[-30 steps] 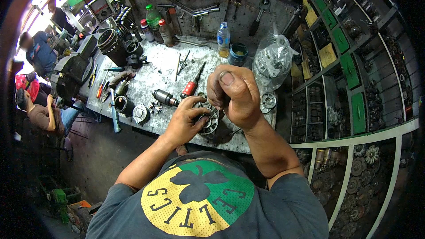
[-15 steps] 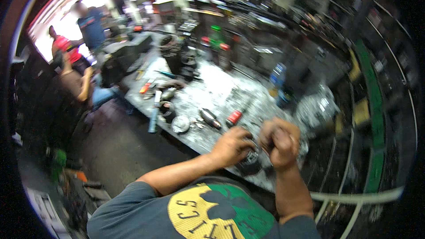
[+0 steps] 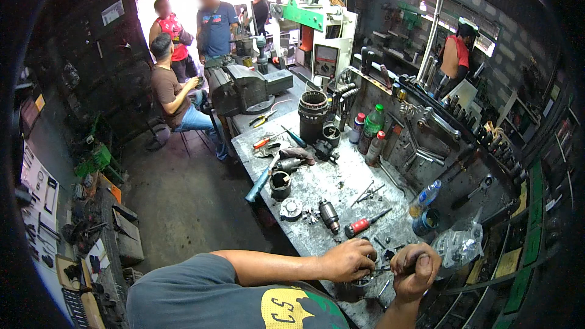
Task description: The person assembles a cylindrical mechanical component on a workbench, inserting small parts into a housing and using a screwdriver to tighten fasteners. They handle multiple small metal pieces, a cylindrical housing, and a screwdriver, working methodically to fit and secure the components.
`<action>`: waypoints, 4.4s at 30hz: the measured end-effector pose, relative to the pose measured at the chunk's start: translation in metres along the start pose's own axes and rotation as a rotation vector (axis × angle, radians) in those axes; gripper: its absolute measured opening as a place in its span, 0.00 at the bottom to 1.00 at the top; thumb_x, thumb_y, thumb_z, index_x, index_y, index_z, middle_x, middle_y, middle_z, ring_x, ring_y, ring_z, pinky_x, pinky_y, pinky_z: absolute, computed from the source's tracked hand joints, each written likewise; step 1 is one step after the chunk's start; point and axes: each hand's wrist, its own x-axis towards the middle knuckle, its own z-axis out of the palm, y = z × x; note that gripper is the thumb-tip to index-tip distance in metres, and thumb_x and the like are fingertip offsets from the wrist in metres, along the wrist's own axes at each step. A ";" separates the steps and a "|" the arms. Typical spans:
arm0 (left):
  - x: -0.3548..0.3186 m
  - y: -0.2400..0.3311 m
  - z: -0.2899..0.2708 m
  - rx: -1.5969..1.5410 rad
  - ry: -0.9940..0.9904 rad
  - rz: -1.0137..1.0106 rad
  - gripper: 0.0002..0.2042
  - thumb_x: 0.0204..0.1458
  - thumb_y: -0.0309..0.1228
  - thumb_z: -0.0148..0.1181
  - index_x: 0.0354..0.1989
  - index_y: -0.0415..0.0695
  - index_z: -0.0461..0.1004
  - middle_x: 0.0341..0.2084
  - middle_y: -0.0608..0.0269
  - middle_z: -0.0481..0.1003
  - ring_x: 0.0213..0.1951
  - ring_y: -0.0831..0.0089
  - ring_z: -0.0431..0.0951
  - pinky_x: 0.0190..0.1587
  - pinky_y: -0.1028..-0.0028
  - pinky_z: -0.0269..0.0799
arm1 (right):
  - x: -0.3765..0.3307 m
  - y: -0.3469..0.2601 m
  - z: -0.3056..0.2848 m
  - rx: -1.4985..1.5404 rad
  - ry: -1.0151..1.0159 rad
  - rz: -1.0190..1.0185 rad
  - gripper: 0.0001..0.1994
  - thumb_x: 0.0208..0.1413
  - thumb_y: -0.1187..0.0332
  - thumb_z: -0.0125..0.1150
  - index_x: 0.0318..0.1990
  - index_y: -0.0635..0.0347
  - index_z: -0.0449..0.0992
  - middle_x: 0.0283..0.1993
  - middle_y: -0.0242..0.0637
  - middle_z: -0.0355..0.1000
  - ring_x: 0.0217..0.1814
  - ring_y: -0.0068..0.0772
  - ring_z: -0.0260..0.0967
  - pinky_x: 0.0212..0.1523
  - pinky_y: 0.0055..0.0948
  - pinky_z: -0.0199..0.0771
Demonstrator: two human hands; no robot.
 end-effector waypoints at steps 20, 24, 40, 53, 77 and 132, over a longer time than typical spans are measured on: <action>0.002 0.004 -0.002 0.044 0.132 0.105 0.14 0.58 0.35 0.71 0.51 0.45 0.84 0.53 0.55 0.78 0.63 0.51 0.74 0.69 0.51 0.69 | 0.003 -0.013 -0.002 -0.107 -0.318 0.150 0.37 0.67 0.36 0.61 0.22 0.65 0.71 0.21 0.45 0.70 0.18 0.30 0.63 0.22 0.30 0.58; 0.013 0.002 0.007 -0.211 0.250 0.307 0.13 0.62 0.33 0.68 0.51 0.42 0.80 0.45 0.53 0.81 0.50 0.49 0.81 0.57 0.49 0.75 | 0.003 -0.019 0.004 -0.090 -0.245 0.231 0.30 0.64 0.43 0.63 0.26 0.67 0.74 0.32 0.50 0.75 0.26 0.29 0.65 0.28 0.27 0.60; 0.019 -0.004 0.024 -0.315 0.046 0.177 0.07 0.58 0.29 0.67 0.40 0.41 0.76 0.31 0.51 0.78 0.36 0.44 0.81 0.39 0.52 0.77 | 0.048 -0.020 -0.007 0.230 -0.678 0.270 0.32 0.66 0.46 0.64 0.15 0.57 0.65 0.13 0.35 0.62 0.13 0.35 0.61 0.20 0.36 0.59; 0.018 -0.005 0.020 -0.382 0.022 0.129 0.11 0.50 0.36 0.70 0.36 0.44 0.78 0.28 0.56 0.75 0.32 0.49 0.79 0.35 0.54 0.74 | 0.050 -0.017 -0.012 0.097 -0.577 0.141 0.25 0.71 0.55 0.60 0.21 0.59 0.70 0.18 0.36 0.68 0.17 0.40 0.66 0.23 0.39 0.64; 0.018 -0.007 0.019 -0.367 0.029 0.154 0.13 0.52 0.33 0.71 0.44 0.42 0.79 0.30 0.56 0.77 0.34 0.52 0.81 0.38 0.55 0.77 | 0.027 -0.010 -0.004 -0.029 -0.282 0.139 0.34 0.71 0.42 0.62 0.18 0.60 0.69 0.15 0.38 0.67 0.13 0.35 0.63 0.18 0.35 0.62; 0.046 0.037 -0.071 -0.499 -0.165 -0.165 0.47 0.59 0.26 0.74 0.83 0.34 0.51 0.76 0.38 0.65 0.75 0.54 0.70 0.77 0.60 0.64 | -0.024 0.034 -0.040 -0.672 0.492 -0.190 0.10 0.79 0.65 0.56 0.52 0.61 0.80 0.50 0.36 0.82 0.54 0.30 0.80 0.60 0.35 0.79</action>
